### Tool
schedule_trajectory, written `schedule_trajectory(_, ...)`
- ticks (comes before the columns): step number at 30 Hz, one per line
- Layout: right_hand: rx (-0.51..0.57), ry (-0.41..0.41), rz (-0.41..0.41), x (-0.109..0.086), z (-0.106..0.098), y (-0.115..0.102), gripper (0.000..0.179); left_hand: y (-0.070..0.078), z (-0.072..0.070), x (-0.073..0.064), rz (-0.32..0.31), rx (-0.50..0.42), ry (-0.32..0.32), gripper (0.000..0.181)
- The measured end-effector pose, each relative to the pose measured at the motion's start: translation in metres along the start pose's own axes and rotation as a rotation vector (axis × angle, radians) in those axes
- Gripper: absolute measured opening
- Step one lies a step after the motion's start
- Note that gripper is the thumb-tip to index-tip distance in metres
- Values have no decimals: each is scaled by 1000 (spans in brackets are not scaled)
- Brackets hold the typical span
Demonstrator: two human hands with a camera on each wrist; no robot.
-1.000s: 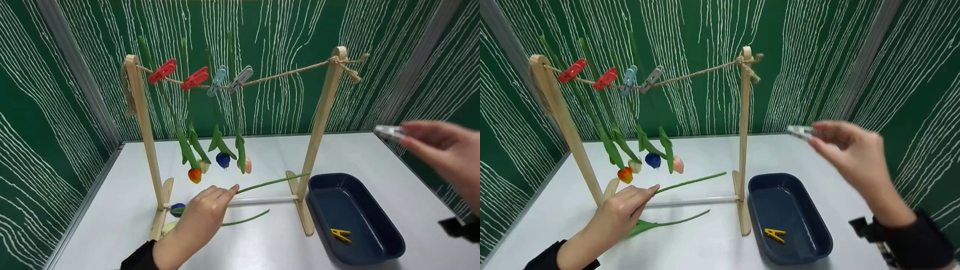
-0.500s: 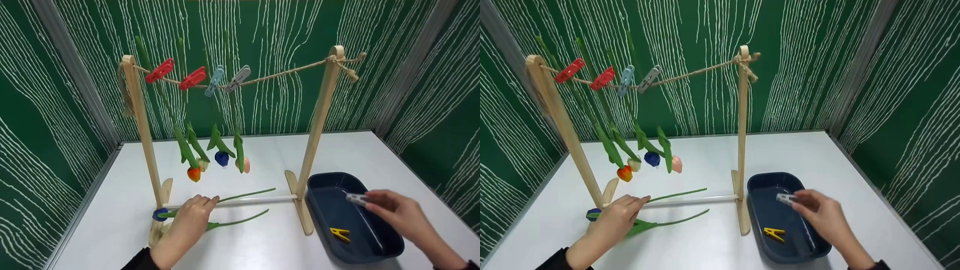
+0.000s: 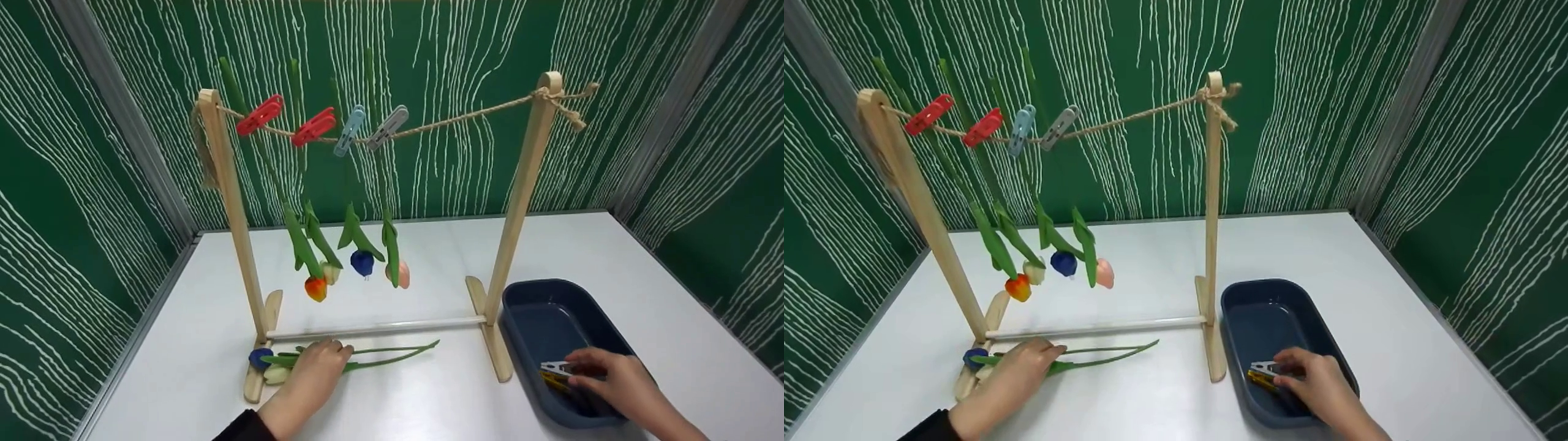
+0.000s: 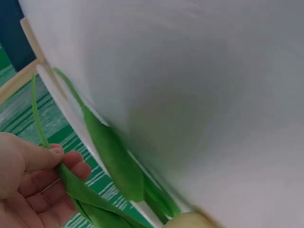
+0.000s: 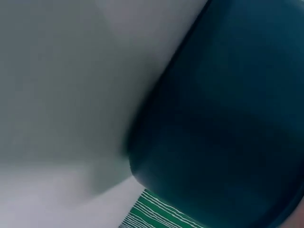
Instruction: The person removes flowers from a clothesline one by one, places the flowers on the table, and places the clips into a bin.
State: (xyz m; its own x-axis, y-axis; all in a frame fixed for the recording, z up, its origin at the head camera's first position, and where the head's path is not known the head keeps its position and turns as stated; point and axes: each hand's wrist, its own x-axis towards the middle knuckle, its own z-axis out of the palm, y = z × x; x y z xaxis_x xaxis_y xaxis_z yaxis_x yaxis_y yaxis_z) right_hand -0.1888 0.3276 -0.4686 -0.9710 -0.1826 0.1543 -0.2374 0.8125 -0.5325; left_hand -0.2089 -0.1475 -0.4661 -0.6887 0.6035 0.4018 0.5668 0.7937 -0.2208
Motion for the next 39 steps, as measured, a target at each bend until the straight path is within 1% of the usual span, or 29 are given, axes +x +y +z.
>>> schedule_trajectory(3, -5, -44, -52, 2, 1, 2, 25, -2, 8, 0, -1, -17, -10, 18)
schedule_trajectory(6, -8, -78, -106, 3, 2, 5, 23, -3, 12, 0, 0, -17, -30, 19)
schedule_trajectory(13, -33, -82, -210, 6, 6, 9, 19, -3, 15, 1, -24, -9, -101, 16)
schedule_trajectory(15, -38, -80, -249, 8, 7, 10, 19, -3, 16, 1, -30, -7, -109, 16)
schedule_trajectory(18, -47, -85, -280, 10, 7, 11, 20, -3, 16, 1, -28, 4, -118, 16)
schedule_trajectory(22, -62, -111, -271, 11, 7, 11, 22, -2, 14, 1, -16, 25, -128, 16)
schedule_trajectory(27, -56, -131, -257, 11, 6, 10, 23, -1, 12, 2, 4, 45, -123, 17)
schedule_trajectory(30, -56, -147, -249, 12, 5, 9, 26, -2, 12, 3, 9, 38, -135, 17)
schedule_trajectory(33, -70, -174, -219, 13, 2, 6, 31, -2, 10, 4, 19, 49, -141, 16)
schedule_trajectory(35, -88, -178, -201, 14, -2, 1, 34, -3, 6, 6, 13, 31, -130, 15)
schedule_trajectory(37, -106, -161, -192, 16, -8, -7, 36, -2, -1, 10, -2, -8, -119, 11)
schedule_trajectory(39, -126, -113, -205, 18, -16, -20, 36, -1, -12, 17, -40, -97, -94, 7)
